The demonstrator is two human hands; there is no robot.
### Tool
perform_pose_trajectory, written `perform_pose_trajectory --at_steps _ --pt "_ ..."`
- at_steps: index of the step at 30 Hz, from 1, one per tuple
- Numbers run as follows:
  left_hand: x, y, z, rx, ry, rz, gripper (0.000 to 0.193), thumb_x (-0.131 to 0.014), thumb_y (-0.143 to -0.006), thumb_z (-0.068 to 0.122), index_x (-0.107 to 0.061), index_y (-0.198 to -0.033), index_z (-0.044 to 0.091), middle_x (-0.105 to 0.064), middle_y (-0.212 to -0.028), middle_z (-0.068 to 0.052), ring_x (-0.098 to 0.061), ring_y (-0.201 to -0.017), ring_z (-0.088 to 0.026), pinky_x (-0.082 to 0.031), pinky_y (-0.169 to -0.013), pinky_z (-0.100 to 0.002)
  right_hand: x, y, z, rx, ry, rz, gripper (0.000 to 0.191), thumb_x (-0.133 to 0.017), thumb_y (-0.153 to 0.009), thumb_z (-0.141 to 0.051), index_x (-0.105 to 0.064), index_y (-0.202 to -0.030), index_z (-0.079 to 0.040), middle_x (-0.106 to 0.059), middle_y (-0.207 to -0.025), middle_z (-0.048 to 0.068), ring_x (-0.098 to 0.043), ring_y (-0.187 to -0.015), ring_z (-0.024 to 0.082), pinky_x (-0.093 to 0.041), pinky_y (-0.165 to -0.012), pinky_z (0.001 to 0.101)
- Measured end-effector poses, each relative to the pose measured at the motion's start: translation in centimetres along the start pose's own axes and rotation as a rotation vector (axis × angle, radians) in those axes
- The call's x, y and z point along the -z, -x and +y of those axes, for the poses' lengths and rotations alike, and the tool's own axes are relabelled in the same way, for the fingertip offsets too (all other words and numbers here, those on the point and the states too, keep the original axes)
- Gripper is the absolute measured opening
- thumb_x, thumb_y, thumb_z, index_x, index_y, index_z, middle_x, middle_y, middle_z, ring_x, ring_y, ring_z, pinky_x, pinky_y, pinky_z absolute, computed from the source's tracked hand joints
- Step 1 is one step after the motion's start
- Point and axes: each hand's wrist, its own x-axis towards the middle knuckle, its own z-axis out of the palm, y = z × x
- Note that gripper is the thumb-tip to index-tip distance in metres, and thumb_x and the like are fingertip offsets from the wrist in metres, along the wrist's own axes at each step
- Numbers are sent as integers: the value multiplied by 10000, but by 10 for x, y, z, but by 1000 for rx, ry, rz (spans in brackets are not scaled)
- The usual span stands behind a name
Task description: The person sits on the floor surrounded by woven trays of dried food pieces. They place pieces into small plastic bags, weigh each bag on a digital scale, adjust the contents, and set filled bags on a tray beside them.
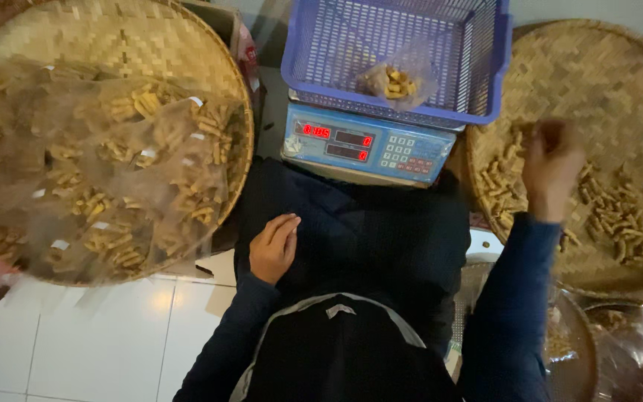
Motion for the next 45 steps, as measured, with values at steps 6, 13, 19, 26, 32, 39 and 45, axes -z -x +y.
perform_pose_trajectory --at_steps 6,13,19,26,32,39,45 --pt "-3 4 -2 25 30 -25 277 -716 -877 -31 -706 -1134 71 -720 -1118 -95 -732 -957 -282 -599 -788 -358 -4 -26 -198 308 -20 -140 84 -661 -1137 39 -623 -1210 19 -699 -1097 126 -703 -862 189 -581 -742 301" --pt "0 10 -8 21 30 -3 256 -720 -910 -47 -703 -1147 48 -724 -1129 -102 -734 -941 -276 -599 -764 -349 -46 -52 -270 617 181 -35 213 -629 -1012 82 -643 -1209 1 -680 -1117 200 -658 -1070 372 -547 -893 433" --pt "3 5 -15 25 51 -10 278 -716 -889 -48 -703 -1149 51 -718 -1136 -105 -735 -950 -282 -601 -775 -354 -40 -2 -191 136 89 84 88 -663 -1126 17 -682 -1209 -6 -708 -1043 132 -721 -887 210 -566 -791 326" --pt "-1 1 -18 6 4 -11 254 -728 -883 -48 -718 -1117 50 -730 -1114 -99 -734 -908 -269 -588 -735 -349 -12 66 -5 -86 302 96 105 -710 -1145 -69 -649 -1199 -3 -679 -1095 190 -678 -966 283 -566 -834 391" --pt "-6 0 -16 4 14 3 242 -717 -892 -46 -711 -1115 48 -727 -1107 -95 -739 -930 -269 -599 -761 -346 14 102 117 -116 567 -17 454 -838 -994 -231 -632 -1325 2 -598 -1249 328 -584 -1171 515 -500 -961 573" --pt "-10 -56 18 165 298 31 211 -690 -986 2 -672 -1195 28 -697 -1203 -145 -720 -1072 -290 -597 -885 -346 -17 118 119 -477 513 -78 488 -731 -967 -391 -648 -1332 -79 -601 -1254 347 -603 -1078 530 -494 -839 613" --pt "-51 -180 61 11 277 18 517 -728 -1037 296 -528 -1458 73 -535 -1433 -164 -607 -1302 -357 -561 -1073 -403 -21 117 108 -525 794 -245 378 -599 -1169 -445 -674 -1202 -76 -698 -938 311 -670 -853 532 -504 -690 626"
